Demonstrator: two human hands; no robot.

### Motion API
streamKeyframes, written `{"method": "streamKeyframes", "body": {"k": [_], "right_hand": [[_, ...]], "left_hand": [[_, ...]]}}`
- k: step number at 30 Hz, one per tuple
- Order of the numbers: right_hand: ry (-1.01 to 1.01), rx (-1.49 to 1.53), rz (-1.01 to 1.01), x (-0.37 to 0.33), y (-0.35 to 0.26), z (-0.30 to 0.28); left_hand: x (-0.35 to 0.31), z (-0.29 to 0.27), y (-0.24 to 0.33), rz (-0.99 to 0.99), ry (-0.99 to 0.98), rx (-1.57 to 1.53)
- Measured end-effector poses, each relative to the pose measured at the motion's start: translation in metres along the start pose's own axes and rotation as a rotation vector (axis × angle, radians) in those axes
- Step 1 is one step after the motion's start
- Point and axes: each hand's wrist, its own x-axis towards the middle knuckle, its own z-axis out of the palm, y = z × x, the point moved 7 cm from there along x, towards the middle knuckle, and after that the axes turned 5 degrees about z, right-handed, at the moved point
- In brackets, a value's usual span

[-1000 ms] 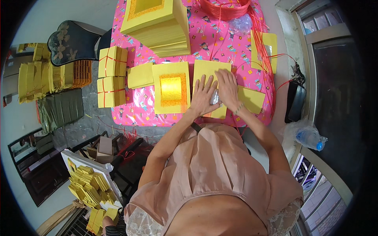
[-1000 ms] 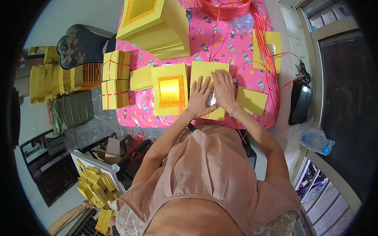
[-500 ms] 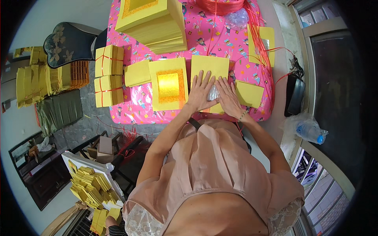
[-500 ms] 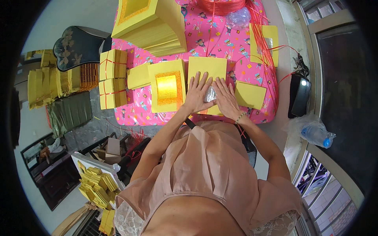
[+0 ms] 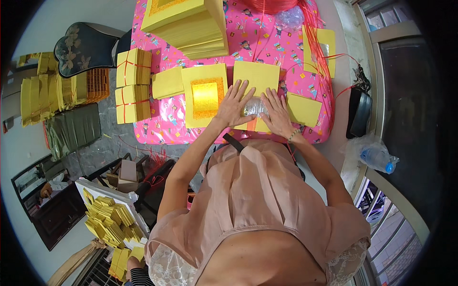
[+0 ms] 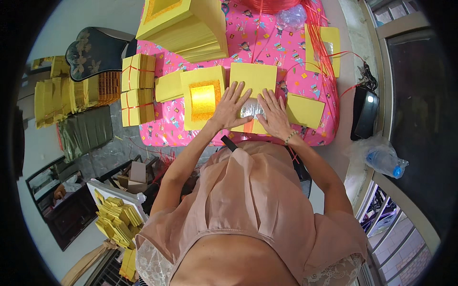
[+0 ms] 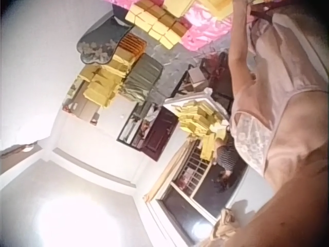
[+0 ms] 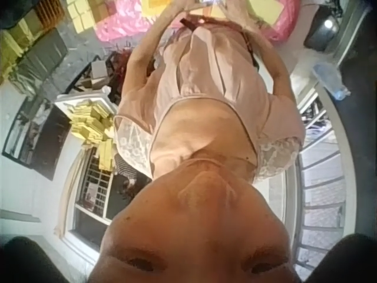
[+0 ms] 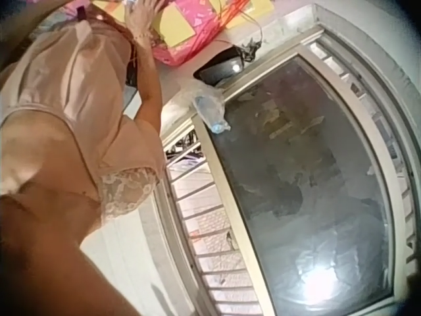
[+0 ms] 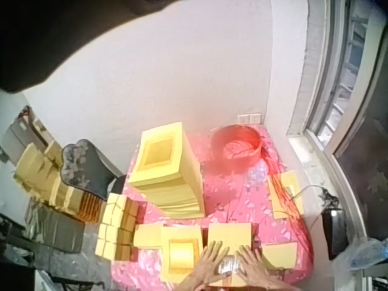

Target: The person is bundling and tying stacks of yellow joss paper with red plastic ribbon.

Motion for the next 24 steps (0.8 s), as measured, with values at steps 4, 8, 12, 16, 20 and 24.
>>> {"method": "streamKeyframes", "body": {"k": [4, 8, 12, 16, 20, 24], "right_hand": [[0.061, 0.017, 0.013, 0.002, -0.005, -0.01], [0.156, -0.071, -0.014, 0.016, -0.005, -0.024], [0.251, -0.131, -0.088, 0.034, 0.001, -0.037], [0.312, -0.166, -0.245, 0.036, 0.004, -0.041], [0.375, -0.132, -0.284, 0.038, 0.011, -0.049], [0.398, -0.063, -0.273, 0.04, -0.002, -0.061]], "left_hand": [[0.0, 0.003, -0.003, -0.004, 0.008, -0.03], [-0.001, -0.004, -0.009, -0.029, 0.023, -0.158], [0.002, -0.027, -0.022, -0.166, 0.266, -0.336], [-0.002, -0.049, -0.04, -0.364, 0.609, -0.29], [0.002, -0.037, -0.055, -0.75, 0.325, -0.397], [-0.002, 0.005, -0.074, -0.884, 0.491, -1.14]]}}
